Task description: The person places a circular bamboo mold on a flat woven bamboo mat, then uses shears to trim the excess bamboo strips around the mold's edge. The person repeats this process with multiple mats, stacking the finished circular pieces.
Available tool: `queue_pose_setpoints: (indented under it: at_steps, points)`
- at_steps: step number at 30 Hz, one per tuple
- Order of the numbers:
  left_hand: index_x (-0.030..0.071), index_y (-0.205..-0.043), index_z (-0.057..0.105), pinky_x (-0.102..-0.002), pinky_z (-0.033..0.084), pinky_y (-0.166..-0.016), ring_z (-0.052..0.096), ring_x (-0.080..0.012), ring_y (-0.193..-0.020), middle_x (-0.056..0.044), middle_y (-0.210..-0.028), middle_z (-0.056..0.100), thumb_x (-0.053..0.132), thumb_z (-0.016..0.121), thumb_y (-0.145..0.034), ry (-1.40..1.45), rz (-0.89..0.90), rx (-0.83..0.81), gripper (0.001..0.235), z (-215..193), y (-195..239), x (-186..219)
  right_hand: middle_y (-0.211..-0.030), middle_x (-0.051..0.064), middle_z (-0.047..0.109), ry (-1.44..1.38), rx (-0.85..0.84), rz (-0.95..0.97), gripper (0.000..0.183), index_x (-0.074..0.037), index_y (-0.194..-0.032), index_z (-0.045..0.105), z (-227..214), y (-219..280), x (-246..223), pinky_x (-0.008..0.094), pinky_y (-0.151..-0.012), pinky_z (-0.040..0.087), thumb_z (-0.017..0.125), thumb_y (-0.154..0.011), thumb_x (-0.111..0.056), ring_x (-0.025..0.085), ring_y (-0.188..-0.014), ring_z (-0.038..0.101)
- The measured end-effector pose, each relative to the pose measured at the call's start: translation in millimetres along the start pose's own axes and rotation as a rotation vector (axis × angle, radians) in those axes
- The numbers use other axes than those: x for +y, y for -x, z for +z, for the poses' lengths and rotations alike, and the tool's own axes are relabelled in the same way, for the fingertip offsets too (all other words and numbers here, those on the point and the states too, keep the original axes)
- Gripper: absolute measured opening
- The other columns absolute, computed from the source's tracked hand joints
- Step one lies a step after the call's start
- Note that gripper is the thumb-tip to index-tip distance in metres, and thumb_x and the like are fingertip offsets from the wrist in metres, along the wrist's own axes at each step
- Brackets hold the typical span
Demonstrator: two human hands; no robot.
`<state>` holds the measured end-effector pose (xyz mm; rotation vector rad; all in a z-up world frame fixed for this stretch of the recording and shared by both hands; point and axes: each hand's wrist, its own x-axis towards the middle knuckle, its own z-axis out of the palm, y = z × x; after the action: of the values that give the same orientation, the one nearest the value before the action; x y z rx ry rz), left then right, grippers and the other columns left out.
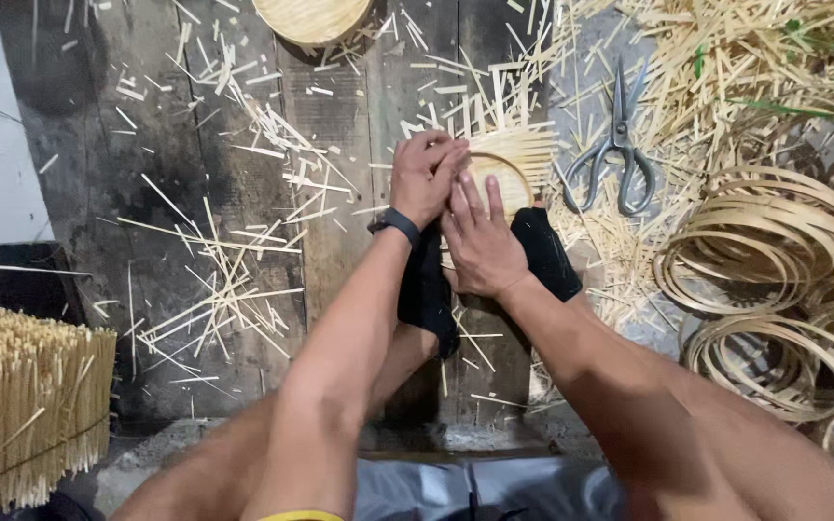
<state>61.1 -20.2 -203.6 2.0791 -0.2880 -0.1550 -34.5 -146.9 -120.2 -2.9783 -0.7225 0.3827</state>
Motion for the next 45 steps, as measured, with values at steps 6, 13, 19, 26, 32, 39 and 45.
queue_pose_setpoints:
  at_steps: [6, 13, 19, 26, 32, 39, 45]
  points:
    - [0.02, -0.11, 0.083, -0.044, 0.042, -0.099, 0.062, -0.0293, -0.112, -0.007, -0.117, 0.074, 0.028, 0.077, -0.088, -0.078, 0.07, 0.078, 0.024, 4, -11, 4, -0.158, 0.029, 0.03, -0.008, -0.02, 0.028, 0.105, 0.009, -0.144, 0.046, -2, -2, 1, 0.062, -0.124, 0.004, 0.077, -0.067, -0.056, 0.044, -0.153, 0.013]
    - [0.026, -0.102, 0.083, -0.047, 0.033, -0.103, 0.059, -0.0242, -0.115, 0.0, -0.111, 0.074, 0.032, 0.079, -0.086, -0.115, -0.023, 0.088, 0.017, 8, -2, 9, -0.151, 0.03, 0.038, 0.028, 0.001, 0.039, 0.101, 0.009, -0.14, 0.049, 3, 6, -2, 0.06, -0.123, 0.004, 0.075, -0.068, -0.057, 0.043, -0.152, 0.014]
    - [0.025, -0.1, 0.083, -0.047, 0.033, -0.102, 0.059, -0.0231, -0.112, 0.001, -0.11, 0.073, 0.03, 0.079, -0.087, -0.181, 0.012, 0.098, 0.014, 3, 6, 23, -0.148, 0.028, 0.041, -0.018, 0.035, 0.035, 0.092, 0.007, -0.132, 0.057, 6, 10, -5, 0.06, -0.124, 0.005, 0.075, -0.067, -0.056, 0.043, -0.153, 0.016]
    - [0.015, -0.102, 0.079, -0.042, 0.046, -0.099, 0.054, -0.03, -0.112, -0.007, -0.115, 0.071, 0.024, 0.072, -0.092, -0.105, 0.125, 0.149, 0.015, -3, 5, 21, -0.142, 0.021, 0.05, -0.127, 0.198, 0.063, 0.068, -0.004, -0.125, 0.065, 18, 3, -6, 0.06, -0.124, 0.014, 0.074, -0.066, -0.037, 0.039, -0.149, 0.032]
    - [0.008, -0.104, 0.076, -0.042, 0.055, -0.088, 0.068, -0.0337, -0.099, -0.014, -0.102, 0.073, 0.023, 0.062, -0.102, -0.012, -0.035, -0.067, 0.021, -16, -5, 28, -0.136, 0.02, 0.056, -0.206, 0.122, -0.001, 0.082, -0.004, -0.125, 0.065, -14, 2, 10, 0.057, -0.116, 0.024, 0.083, -0.056, -0.045, 0.038, -0.139, 0.041]
    - [0.006, -0.104, 0.076, -0.041, 0.059, -0.075, 0.075, -0.0334, -0.088, -0.016, -0.095, 0.076, 0.023, 0.058, -0.102, 0.044, -0.023, -0.11, 0.024, -18, -8, 19, -0.106, 0.012, 0.076, -0.83, 0.454, 0.28, 0.021, -0.008, -0.116, 0.077, 4, -37, 81, 0.039, -0.088, 0.055, 0.076, -0.097, -0.018, 0.028, -0.099, 0.071]
    - [0.002, -0.091, 0.076, -0.034, 0.05, -0.057, 0.062, -0.0133, -0.062, -0.01, -0.069, 0.069, 0.033, 0.067, -0.098, 0.161, -0.256, -0.158, 0.033, -3, -10, -8, -0.075, 0.005, 0.07, -1.24, 0.234, 0.486, 0.022, -0.005, -0.102, 0.078, 61, -49, 104, 0.03, -0.064, 0.049, 0.071, -0.099, -0.025, 0.01, -0.071, 0.057]
